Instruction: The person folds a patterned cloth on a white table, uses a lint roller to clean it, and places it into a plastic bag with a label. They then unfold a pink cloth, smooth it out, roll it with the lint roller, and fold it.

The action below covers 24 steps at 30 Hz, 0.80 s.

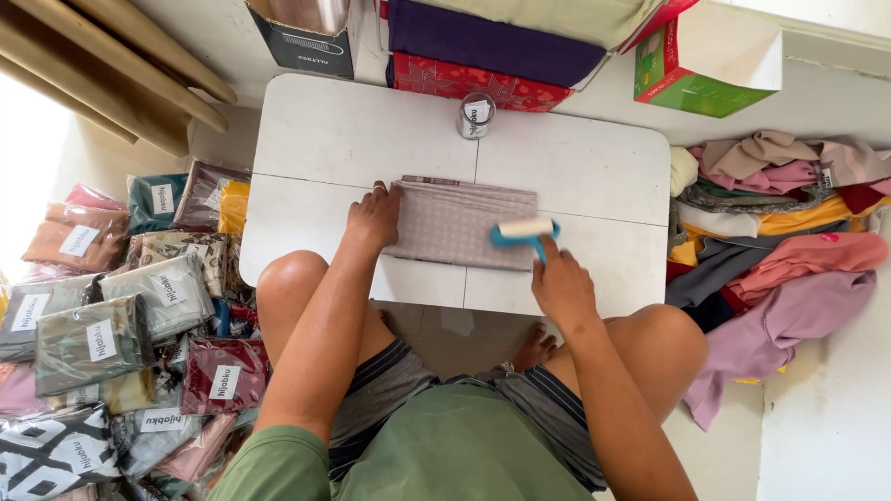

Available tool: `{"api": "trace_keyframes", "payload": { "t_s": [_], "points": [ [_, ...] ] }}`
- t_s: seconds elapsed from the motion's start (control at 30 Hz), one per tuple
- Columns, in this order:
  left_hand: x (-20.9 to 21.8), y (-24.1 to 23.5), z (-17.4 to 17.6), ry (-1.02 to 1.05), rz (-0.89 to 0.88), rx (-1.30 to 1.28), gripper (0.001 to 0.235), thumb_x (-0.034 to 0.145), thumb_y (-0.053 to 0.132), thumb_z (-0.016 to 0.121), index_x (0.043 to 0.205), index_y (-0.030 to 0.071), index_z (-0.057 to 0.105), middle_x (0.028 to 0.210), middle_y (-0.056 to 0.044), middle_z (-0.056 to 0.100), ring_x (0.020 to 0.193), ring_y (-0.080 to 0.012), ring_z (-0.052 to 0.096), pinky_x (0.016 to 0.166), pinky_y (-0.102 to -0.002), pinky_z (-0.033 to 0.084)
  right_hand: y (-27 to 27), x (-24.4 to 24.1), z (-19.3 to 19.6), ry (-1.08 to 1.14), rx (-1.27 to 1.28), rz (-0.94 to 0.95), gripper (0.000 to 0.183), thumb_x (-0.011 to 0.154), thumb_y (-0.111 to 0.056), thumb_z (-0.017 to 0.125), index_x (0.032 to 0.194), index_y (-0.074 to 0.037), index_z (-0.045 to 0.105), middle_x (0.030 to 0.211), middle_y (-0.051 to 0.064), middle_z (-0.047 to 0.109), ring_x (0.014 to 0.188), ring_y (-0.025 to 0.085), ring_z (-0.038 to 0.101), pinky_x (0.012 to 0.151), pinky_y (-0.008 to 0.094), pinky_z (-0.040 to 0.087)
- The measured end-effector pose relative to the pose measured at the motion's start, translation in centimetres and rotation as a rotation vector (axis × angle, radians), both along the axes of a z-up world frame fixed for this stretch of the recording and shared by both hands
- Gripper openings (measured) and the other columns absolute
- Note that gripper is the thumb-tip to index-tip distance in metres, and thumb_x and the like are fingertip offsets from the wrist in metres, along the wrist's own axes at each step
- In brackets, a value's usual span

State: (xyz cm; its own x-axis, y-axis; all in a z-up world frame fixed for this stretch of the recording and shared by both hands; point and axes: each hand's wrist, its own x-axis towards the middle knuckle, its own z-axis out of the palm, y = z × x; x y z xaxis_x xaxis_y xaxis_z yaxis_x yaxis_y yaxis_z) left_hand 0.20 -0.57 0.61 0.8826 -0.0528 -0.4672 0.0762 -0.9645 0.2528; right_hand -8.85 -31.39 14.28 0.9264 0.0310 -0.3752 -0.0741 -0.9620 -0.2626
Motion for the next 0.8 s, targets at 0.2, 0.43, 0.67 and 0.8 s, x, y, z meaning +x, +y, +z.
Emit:
{"api": "trace_keyframes", "payload": {
  "t_s": [0.2, 0.43, 0.67, 0.8],
  "points": [
    [0.0, 0.4, -1.4, 0.019, 0.016, -0.02, 0.074, 0.079, -0.006, 0.075, 0.146, 0.016, 0.051, 0.136, -0.018, 0.054, 0.125, -0.0404, 0.061, 0.098, -0.056, 0.051, -1.6, 2.7, -2.9, 0.042, -0.122, 0.074, 0.048, 0.1, -0.025, 0.05, 0.147, -0.019, 0.053, 0.111, 0.026, 0.068, 0.097, 0.053, 0.071, 0.079, 0.064, 0.06],
    [-0.5, 1.5, 0.5, -0.055, 0.009, -0.065, 0.059, 0.084, -0.005, 0.065, 0.14, 0.011, 0.059, 0.129, -0.018, 0.059, 0.12, -0.039, 0.064, 0.092, -0.054, 0.055, -2.0, 3.5, 4.1, -0.022, -0.289, 0.43, 0.04, 0.1, -0.034, 0.056, 0.14, -0.034, 0.061, 0.101, 0.011, 0.073, 0.089, 0.039, 0.076, 0.077, 0.055, 0.062],
    [-0.5, 2.4, 2.5, -0.159, 0.079, -0.093, 0.048, 0.088, 0.001, 0.061, 0.135, 0.012, 0.063, 0.124, -0.016, 0.062, 0.115, -0.0378, 0.066, 0.087, -0.052, 0.057, 4.3, 7.8, -0.7, -0.053, -0.142, 0.74, 0.042, 0.097, -0.029, 0.061, 0.138, -0.037, 0.061, 0.104, 0.005, 0.07, 0.094, 0.035, 0.072, 0.08, 0.053, 0.059],
    [0.0, 2.7, 2.2, -0.23, 0.141, -0.121, 0.046, 0.09, 0.002, 0.06, 0.135, 0.014, 0.063, 0.121, -0.014, 0.064, 0.112, -0.0364, 0.068, 0.086, -0.05, 0.057, 10.4, 8.6, -3.0, -0.145, -0.005, 0.775, 0.044, 0.094, -0.026, 0.066, 0.137, -0.038, 0.063, 0.097, 0.005, 0.069, 0.089, 0.034, 0.073, 0.073, 0.052, 0.059]
  ]
}}
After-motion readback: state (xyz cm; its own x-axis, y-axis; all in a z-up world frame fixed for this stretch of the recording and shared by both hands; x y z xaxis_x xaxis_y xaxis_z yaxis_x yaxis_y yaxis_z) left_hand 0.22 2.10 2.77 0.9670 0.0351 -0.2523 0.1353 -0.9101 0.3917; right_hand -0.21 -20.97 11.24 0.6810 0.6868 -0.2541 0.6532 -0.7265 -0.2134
